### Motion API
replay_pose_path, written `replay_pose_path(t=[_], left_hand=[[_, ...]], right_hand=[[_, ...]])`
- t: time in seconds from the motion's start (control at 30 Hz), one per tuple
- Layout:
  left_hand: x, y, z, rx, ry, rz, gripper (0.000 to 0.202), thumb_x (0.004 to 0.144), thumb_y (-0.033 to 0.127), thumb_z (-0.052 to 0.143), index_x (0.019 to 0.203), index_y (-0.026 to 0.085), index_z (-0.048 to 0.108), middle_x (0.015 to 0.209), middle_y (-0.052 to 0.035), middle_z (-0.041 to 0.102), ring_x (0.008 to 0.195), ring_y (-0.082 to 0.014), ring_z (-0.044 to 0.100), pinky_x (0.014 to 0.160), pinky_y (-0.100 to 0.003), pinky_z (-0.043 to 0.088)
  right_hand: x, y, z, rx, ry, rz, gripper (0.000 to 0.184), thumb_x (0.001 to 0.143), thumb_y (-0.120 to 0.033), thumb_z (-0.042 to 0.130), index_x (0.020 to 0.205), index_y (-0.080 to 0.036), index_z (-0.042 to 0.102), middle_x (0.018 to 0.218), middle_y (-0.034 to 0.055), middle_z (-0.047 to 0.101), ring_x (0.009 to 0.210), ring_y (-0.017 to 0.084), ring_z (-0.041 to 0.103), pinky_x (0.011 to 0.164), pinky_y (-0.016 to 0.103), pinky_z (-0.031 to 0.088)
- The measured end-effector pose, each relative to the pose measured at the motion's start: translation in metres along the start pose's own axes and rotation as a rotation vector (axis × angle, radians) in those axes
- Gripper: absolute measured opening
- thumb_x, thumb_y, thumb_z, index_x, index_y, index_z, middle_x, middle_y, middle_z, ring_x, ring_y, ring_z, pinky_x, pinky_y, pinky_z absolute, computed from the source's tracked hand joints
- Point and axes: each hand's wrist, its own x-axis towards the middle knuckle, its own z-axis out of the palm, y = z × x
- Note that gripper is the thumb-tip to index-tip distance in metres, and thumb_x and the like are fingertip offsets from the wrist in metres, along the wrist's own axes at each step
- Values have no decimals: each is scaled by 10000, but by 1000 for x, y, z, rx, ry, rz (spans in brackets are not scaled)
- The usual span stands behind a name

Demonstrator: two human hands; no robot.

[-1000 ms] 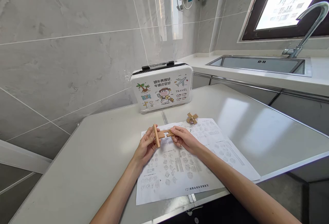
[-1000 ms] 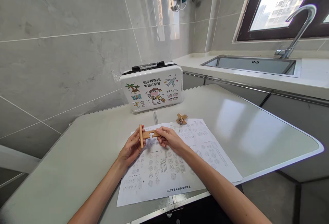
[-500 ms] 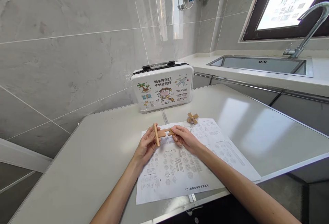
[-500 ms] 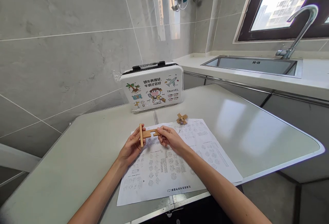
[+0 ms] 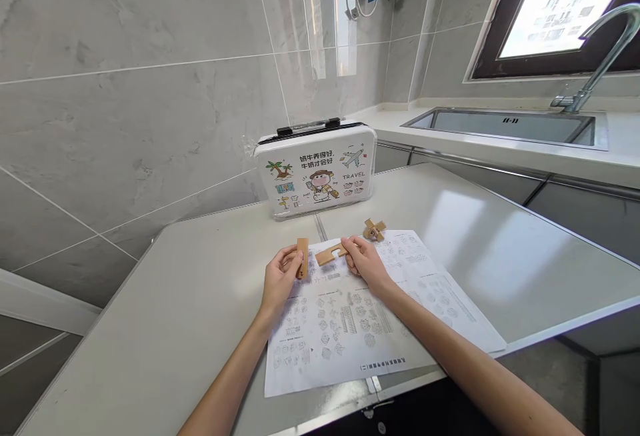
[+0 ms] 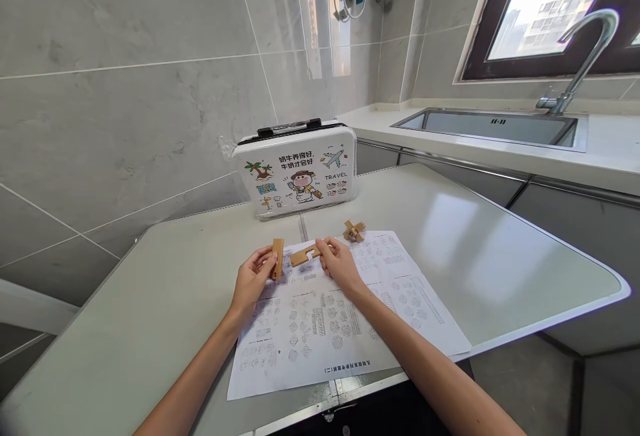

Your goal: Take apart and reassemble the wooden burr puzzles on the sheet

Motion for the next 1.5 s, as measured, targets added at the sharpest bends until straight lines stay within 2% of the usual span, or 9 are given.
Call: replay_pose_path(t=[0.17,0.3,0.53,0.7,0.83,1.0,1.1,1.37,1.5], left_hand=[[-5,-3,5,384,38,106,401,894,546,688,1107,211,741,827,-29,744,618,-150,613,595,-268,479],[-7,-6,7,598,39,186,333,922,514,649,1106,255,747,841,-11,757,677,-167,648,639,-276,493],[-8,-11,8,815,7,276,238,962,450,602,1086,280,712,832,8,762,785,-202,704,753,-317,510],[-10,-12,9,968,-7,323,218,981,453,569,1018,276,690,743,22,712,702,-202,649,674,-314,457],[-11,-14,9,1015,-3,358,199,993,427,554,1012,270,674,760,10,708,690,-205,633,623,-301,416],[-12,-16,9,1020,-20,436,190,1019,400,532,1053,267,663,853,-27,718,758,-231,666,612,-310,407],[-13,-16,9,1023,-35,490,197,1026,387,521,1071,260,664,942,-56,725,806,-247,683,610,-322,418],[-14,-16,10,975,-59,472,235,1034,425,519,1038,261,687,1013,-71,706,768,-239,668,602,-330,429],[-14,-12,11,893,-97,482,212,1026,405,534,1072,252,674,1042,-65,689,876,-245,675,711,-352,497]], right_hand=[[-3,3,4,-298,19,-161,505,951,-652,554,679,-238,453,529,-65,428,498,127,365,514,272,301],[-7,6,8,-478,-54,-267,482,974,-586,537,663,-231,441,561,-55,462,536,130,382,557,273,306],[-10,8,9,-591,-132,-285,389,1006,-502,506,722,-236,490,591,-46,580,535,143,463,581,270,340],[-11,8,10,-729,-98,-298,305,1025,-440,493,802,-239,542,594,-47,604,520,151,511,586,269,342],[-11,13,9,-924,-74,-301,248,1050,-399,472,913,-233,597,629,-29,647,580,173,584,580,269,320],[-13,15,10,-1171,-96,-360,231,1086,-377,433,1042,-221,598,875,32,766,711,197,683,580,287,281],[-15,15,12,-1268,-115,-366,230,1094,-372,424,1058,-213,587,925,53,781,749,211,712,579,300,269],[-16,14,16,-1324,-138,-343,273,1111,-418,381,1091,-206,552,905,73,782,764,228,730,565,295,254],[-16,14,17,-1350,-123,-340,297,1114,-441,368,1086,-203,544,874,71,777,766,234,731,564,294,256]])
